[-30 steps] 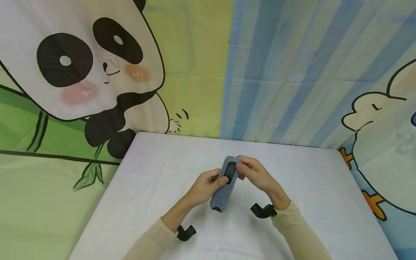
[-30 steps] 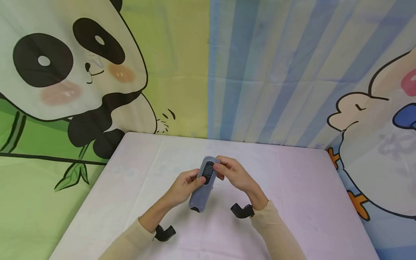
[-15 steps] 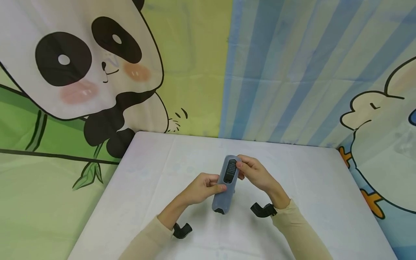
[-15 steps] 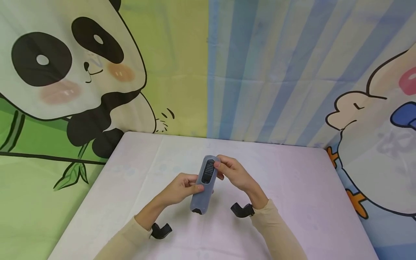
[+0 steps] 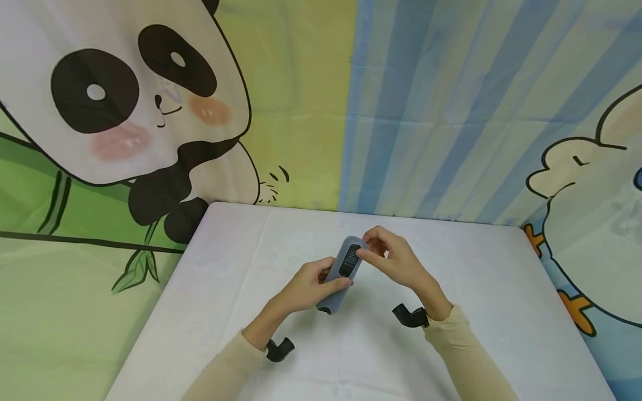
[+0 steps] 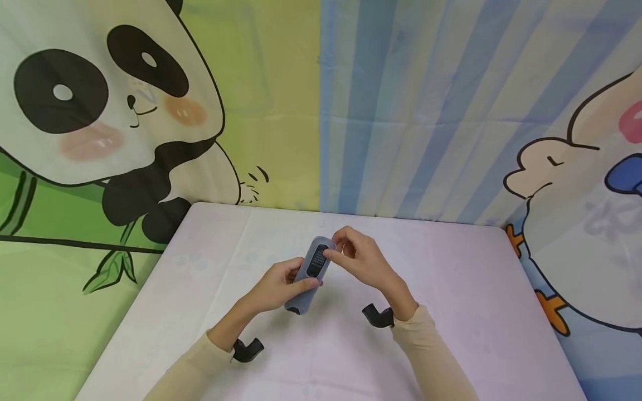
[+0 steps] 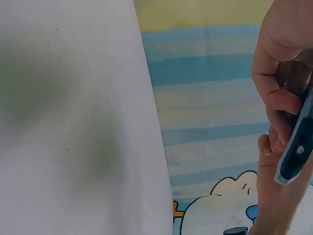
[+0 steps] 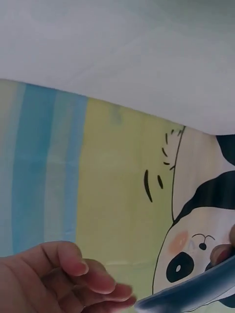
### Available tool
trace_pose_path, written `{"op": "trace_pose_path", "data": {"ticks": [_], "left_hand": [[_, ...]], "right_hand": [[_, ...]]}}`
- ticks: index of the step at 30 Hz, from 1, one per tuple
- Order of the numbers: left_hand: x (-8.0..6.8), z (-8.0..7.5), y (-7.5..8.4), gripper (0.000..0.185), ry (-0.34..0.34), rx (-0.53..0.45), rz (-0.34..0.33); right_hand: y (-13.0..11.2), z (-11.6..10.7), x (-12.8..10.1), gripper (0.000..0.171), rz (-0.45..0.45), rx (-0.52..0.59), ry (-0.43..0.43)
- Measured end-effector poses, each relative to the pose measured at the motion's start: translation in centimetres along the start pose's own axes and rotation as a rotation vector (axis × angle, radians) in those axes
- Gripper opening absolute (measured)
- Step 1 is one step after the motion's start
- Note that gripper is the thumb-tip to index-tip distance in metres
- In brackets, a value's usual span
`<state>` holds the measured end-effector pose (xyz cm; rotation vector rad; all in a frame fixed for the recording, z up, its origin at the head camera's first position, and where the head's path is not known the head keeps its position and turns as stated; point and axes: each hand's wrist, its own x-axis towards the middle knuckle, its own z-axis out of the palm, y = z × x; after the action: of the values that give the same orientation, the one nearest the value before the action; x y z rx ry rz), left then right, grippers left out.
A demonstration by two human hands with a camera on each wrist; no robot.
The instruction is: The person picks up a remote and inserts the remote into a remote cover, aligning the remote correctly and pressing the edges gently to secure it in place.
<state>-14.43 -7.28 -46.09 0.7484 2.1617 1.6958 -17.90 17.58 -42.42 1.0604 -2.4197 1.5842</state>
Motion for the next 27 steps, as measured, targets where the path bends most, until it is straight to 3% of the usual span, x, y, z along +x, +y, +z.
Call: {"op": "trace_pose_path", "data": {"ticks": [2,5,11,13,16,19,24,27], "left_hand": [[-0.1,-0.2,-0.1,0.031,-0.002,0.048,-0.007],[-0.3,-0.6,-0.3,0.029,-0.032,0.111,-0.011],[-0.7,-2.0,-1.1,0.017,-0.061,0.242,-0.004],[-0.8,-2.3,-1.3,0.014,-0.073,0.268,-0.006],[-1.0,-2.4,-1.5,0.012,-0.083,0.264,-0.013],[-1.1,-2.3,-1.6,0.012,-0.081,0.233,-0.016],[-1.0,-1.7,-1.8,0.019,-0.053,0.137,-0.038],[-0.4,-1.1,-1.9,0.020,-0.030,0.069,-0.041]], "right_hand": [[-0.5,-0.3,0.1,0.025,-0.020,-0.148,0.038],[-1.1,-0.7,0.0,0.035,-0.046,-0.309,-0.016],[-1.4,0.0,-0.7,0.022,-0.120,-0.688,-0.230],[-1.2,0.5,-0.9,0.022,-0.182,-0.824,-0.249],[-0.7,1.2,-1.1,0.026,-0.283,-0.988,-0.210],[-0.5,1.7,-1.2,0.026,-0.334,-0.983,-0.142],[-0.9,2.3,-1.0,0.018,-0.453,-0.806,-0.095],[-1.2,2.3,-0.8,0.020,-0.514,-0.847,-0.080]]}}
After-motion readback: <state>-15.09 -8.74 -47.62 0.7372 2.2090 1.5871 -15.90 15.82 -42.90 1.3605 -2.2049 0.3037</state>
